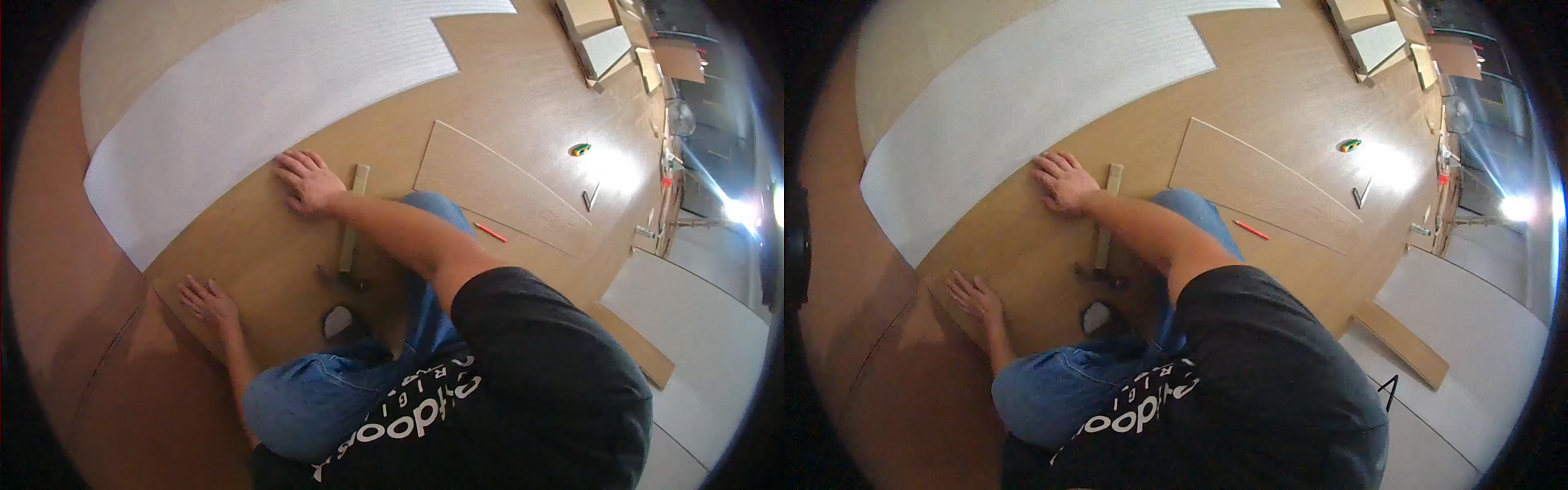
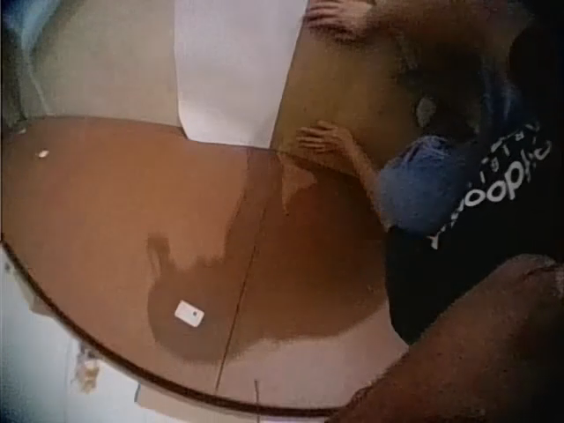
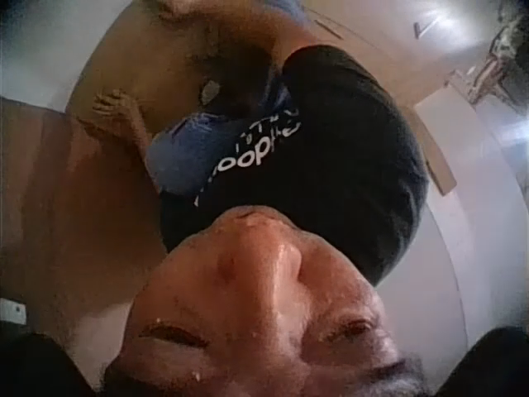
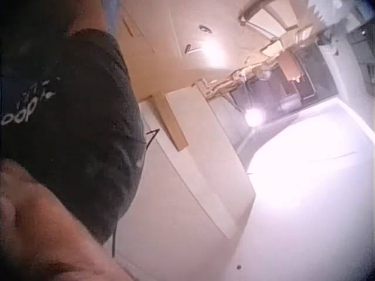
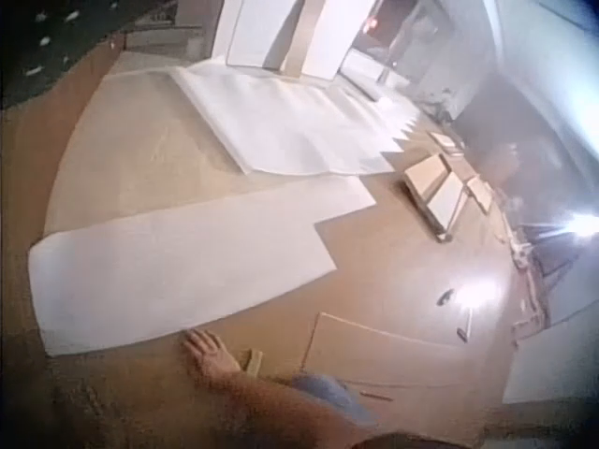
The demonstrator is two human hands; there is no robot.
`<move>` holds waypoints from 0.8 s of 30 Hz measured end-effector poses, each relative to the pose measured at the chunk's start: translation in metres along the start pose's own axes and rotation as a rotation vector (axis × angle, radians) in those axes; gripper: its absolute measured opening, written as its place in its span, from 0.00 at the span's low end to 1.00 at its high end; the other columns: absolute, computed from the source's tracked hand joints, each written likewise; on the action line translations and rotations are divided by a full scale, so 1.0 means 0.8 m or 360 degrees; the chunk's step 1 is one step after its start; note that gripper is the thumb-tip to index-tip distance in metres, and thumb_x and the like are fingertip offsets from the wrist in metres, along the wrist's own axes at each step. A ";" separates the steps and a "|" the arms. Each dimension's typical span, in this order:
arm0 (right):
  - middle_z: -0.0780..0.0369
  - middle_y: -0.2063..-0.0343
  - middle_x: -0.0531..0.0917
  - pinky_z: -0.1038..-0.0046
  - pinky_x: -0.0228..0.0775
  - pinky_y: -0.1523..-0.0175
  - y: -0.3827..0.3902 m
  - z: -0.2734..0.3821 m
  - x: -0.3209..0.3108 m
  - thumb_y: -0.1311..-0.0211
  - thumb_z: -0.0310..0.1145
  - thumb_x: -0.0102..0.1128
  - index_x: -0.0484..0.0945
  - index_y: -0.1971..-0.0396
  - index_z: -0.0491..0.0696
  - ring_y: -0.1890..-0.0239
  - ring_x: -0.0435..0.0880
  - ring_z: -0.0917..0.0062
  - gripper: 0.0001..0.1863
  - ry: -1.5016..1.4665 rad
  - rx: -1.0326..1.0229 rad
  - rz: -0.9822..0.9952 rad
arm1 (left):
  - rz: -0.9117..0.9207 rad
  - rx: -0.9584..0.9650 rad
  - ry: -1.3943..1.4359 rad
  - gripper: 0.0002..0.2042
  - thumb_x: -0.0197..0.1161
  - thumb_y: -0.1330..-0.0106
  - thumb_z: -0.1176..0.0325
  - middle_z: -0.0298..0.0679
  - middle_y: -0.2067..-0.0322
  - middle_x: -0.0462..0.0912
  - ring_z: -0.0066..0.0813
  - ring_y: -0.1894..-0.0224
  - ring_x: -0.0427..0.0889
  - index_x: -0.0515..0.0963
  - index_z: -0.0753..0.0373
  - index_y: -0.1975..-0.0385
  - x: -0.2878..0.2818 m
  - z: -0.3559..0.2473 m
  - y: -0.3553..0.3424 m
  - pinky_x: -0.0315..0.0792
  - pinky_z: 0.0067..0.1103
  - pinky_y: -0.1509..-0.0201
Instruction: The person aligns laminate planks on a white foam underlayment, taps them together using a hammer, and trims the edge of a plank with a utility knife.
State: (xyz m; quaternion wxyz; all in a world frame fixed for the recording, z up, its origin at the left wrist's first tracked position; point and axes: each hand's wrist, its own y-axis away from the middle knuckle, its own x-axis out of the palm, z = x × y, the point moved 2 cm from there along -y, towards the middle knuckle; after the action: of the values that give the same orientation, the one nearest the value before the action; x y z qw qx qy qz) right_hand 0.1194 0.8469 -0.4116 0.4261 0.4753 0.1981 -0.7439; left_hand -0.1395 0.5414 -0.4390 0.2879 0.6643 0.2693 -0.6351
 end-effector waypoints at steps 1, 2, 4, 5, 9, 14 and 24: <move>0.56 0.25 0.63 0.58 0.48 0.20 -0.012 -0.009 -0.016 0.34 0.46 0.60 0.73 0.33 0.50 0.23 0.58 0.63 0.31 -0.0123 -0.0149 0.0122 | -0.0106 0.0114 0.0048 0.33 0.54 0.23 0.50 0.61 0.25 0.55 0.59 0.23 0.52 0.59 0.60 0.24 0.014 0.011 0.030 0.51 0.48 0.22; 0.55 0.27 0.67 0.60 0.56 0.22 -0.016 -0.047 -0.041 0.35 0.43 0.63 0.77 0.37 0.49 0.25 0.63 0.61 0.28 -0.0393 -0.0340 0.0273 | -0.0190 0.0218 0.0103 0.33 0.57 0.24 0.52 0.60 0.25 0.56 0.59 0.23 0.52 0.60 0.60 0.25 0.025 0.021 0.069 0.51 0.48 0.22; 0.54 0.32 0.72 0.59 0.63 0.27 0.040 -0.117 -0.075 0.34 0.42 0.63 0.78 0.41 0.49 0.29 0.68 0.58 0.24 -0.0144 0.0308 -0.0046 | -0.0098 0.0239 0.0250 0.32 0.63 0.28 0.54 0.57 0.29 0.64 0.57 0.26 0.60 0.65 0.62 0.28 -0.018 -0.046 0.149 0.57 0.47 0.25; 0.53 0.35 0.74 0.58 0.63 0.28 0.073 -0.159 -0.096 0.33 0.41 0.63 0.78 0.42 0.49 0.30 0.68 0.56 0.22 -0.0282 0.0535 -0.0285 | 0.0183 0.0205 0.0618 0.31 0.65 0.29 0.56 0.55 0.32 0.68 0.55 0.29 0.65 0.67 0.62 0.30 -0.038 -0.074 0.163 0.60 0.46 0.27; 0.52 0.33 0.71 0.56 0.60 0.26 0.319 -0.402 -0.214 0.38 0.49 0.68 0.76 0.38 0.50 0.29 0.65 0.54 0.31 0.0240 0.0958 -0.0106 | 0.0329 0.0889 0.0936 0.31 0.68 0.34 0.55 0.46 0.42 0.78 0.48 0.40 0.76 0.71 0.61 0.33 -0.094 -0.281 0.178 0.68 0.43 0.35; 0.50 0.42 0.77 0.54 0.66 0.32 0.448 -0.357 -0.191 0.40 0.58 0.69 0.74 0.41 0.44 0.37 0.72 0.52 0.37 0.0318 0.0975 0.0054 | 0.0535 0.0891 0.0333 0.28 0.69 0.36 0.53 0.46 0.43 0.78 0.46 0.41 0.77 0.74 0.57 0.38 -0.086 -0.265 0.168 0.68 0.42 0.37; 0.51 0.62 0.85 0.56 0.75 0.50 0.440 -0.414 -0.171 0.39 0.52 0.71 0.80 0.61 0.43 0.55 0.84 0.55 0.24 0.0143 0.0816 0.0015 | 0.0374 0.0113 -0.0066 0.17 0.61 0.34 0.54 0.40 0.49 0.82 0.39 0.42 0.78 0.79 0.54 0.49 -0.102 -0.149 0.183 0.66 0.42 0.37</move>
State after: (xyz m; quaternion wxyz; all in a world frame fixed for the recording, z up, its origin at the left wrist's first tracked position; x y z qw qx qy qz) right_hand 0.6124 0.9434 -0.4085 0.2857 0.6014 0.0195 -0.7459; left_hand 0.0446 0.5271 -0.3482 0.3422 0.6878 0.1610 -0.6196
